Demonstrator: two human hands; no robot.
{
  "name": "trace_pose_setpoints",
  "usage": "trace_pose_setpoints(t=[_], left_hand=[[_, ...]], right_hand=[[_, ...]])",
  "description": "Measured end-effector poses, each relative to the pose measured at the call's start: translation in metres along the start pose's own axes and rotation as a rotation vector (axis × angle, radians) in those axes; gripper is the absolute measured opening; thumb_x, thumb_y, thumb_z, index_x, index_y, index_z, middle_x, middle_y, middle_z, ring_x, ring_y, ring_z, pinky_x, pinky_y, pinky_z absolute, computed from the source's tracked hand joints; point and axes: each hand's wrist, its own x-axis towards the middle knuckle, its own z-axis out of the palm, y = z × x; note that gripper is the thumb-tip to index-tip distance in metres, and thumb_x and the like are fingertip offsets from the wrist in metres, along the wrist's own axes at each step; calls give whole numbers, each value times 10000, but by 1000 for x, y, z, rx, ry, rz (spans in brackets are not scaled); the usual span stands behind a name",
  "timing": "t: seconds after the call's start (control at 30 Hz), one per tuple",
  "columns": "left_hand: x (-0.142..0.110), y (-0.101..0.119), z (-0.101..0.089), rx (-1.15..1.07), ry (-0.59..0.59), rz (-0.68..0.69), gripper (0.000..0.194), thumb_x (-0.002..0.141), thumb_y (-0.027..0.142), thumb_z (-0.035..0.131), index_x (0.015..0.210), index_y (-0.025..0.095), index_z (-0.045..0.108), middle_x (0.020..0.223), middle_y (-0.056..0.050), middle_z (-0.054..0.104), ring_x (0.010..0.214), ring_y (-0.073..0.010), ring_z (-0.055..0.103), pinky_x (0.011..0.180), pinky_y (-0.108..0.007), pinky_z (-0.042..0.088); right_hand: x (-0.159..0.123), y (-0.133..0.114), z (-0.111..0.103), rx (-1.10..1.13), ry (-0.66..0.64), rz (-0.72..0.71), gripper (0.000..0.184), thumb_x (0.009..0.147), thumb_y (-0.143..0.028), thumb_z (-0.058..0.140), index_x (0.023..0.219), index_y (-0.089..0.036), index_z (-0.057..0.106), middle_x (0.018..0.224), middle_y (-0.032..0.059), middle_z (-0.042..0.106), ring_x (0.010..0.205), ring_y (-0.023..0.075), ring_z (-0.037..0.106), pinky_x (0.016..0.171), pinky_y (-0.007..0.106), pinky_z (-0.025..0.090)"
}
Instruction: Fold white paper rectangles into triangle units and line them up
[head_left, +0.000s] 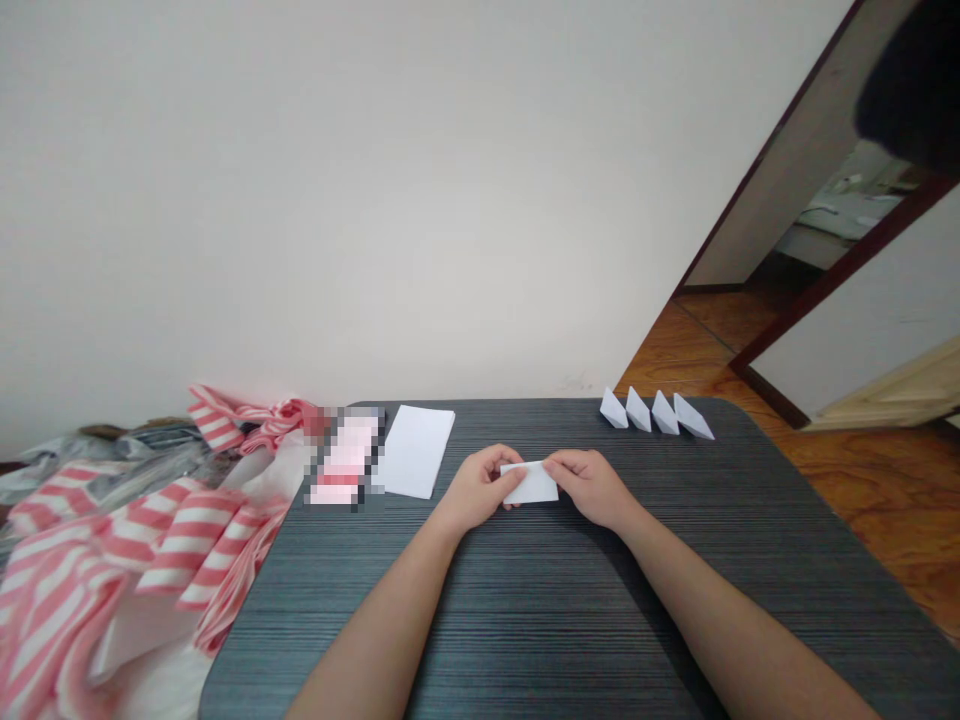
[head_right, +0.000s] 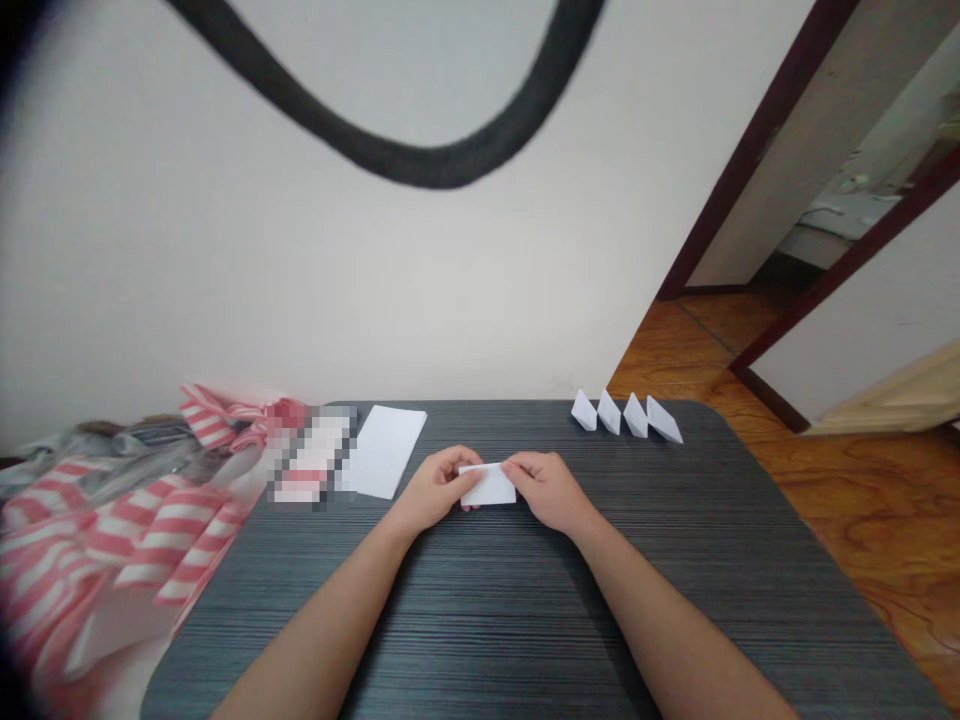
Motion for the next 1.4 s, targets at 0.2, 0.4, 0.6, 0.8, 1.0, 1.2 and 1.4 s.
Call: trace_pose_setpoints(t=[0.2,0.4,0.6,0.8,1.0,1.2,1.4], left_hand=[[-1,8,6,294,90,158,244,792,373,531,795,169,666,753,-28,650,692,-141,562,629,-219,412],[-1,6,7,366,64,177,259,832,344,471,790,176,664,740,-26,646,685,-144,555,631,-224,396],[-1,4,6,382,59,167,260,837,338,461,766,174,649,725,-17,638,675,-138,548,619,-224,384],[0,3,2,402,113,126,278,832,360,462,727,163,629,690,-13,618,645,-131,528,582,-219,366],[0,1,1,398,108,104,304,839,373,442,726,149,615,683,-11,599,640,-121,513,570,-213,357],[1,-3,-3,372,154,63,321,846,375,420,716,142,599,640,-5,575,591,-111,494,538,-211,347],[2,-7,-3,217,114,19,343,856,409,393,751,145,584,558,-3,576,506,-111,503,503,-213,366]], right_hand=[[-2,-6,1,-84,-44,-56,333,868,-325,432,626,-182,610,557,-10,564,541,135,498,536,235,355],[-2,-8,1,-111,-103,-68,347,879,-318,423,620,-185,613,541,-14,569,528,131,512,542,232,359],[-2,-8,1,-116,-106,-70,354,883,-315,418,601,-186,590,535,-15,557,527,129,512,539,232,354],[-2,-8,0,-94,-56,-61,353,874,-305,425,566,-178,541,529,-17,521,522,125,484,521,232,335],[-3,-5,-1,-58,-67,-51,347,876,-298,425,570,-167,524,538,-23,502,533,115,473,527,224,330],[-2,1,-1,-22,-41,-36,345,884,-286,409,585,-162,527,564,-17,519,555,117,489,545,227,341],[-2,3,-2,10,-28,-7,334,881,-303,415,611,-164,554,581,-8,542,568,128,502,555,236,359]])
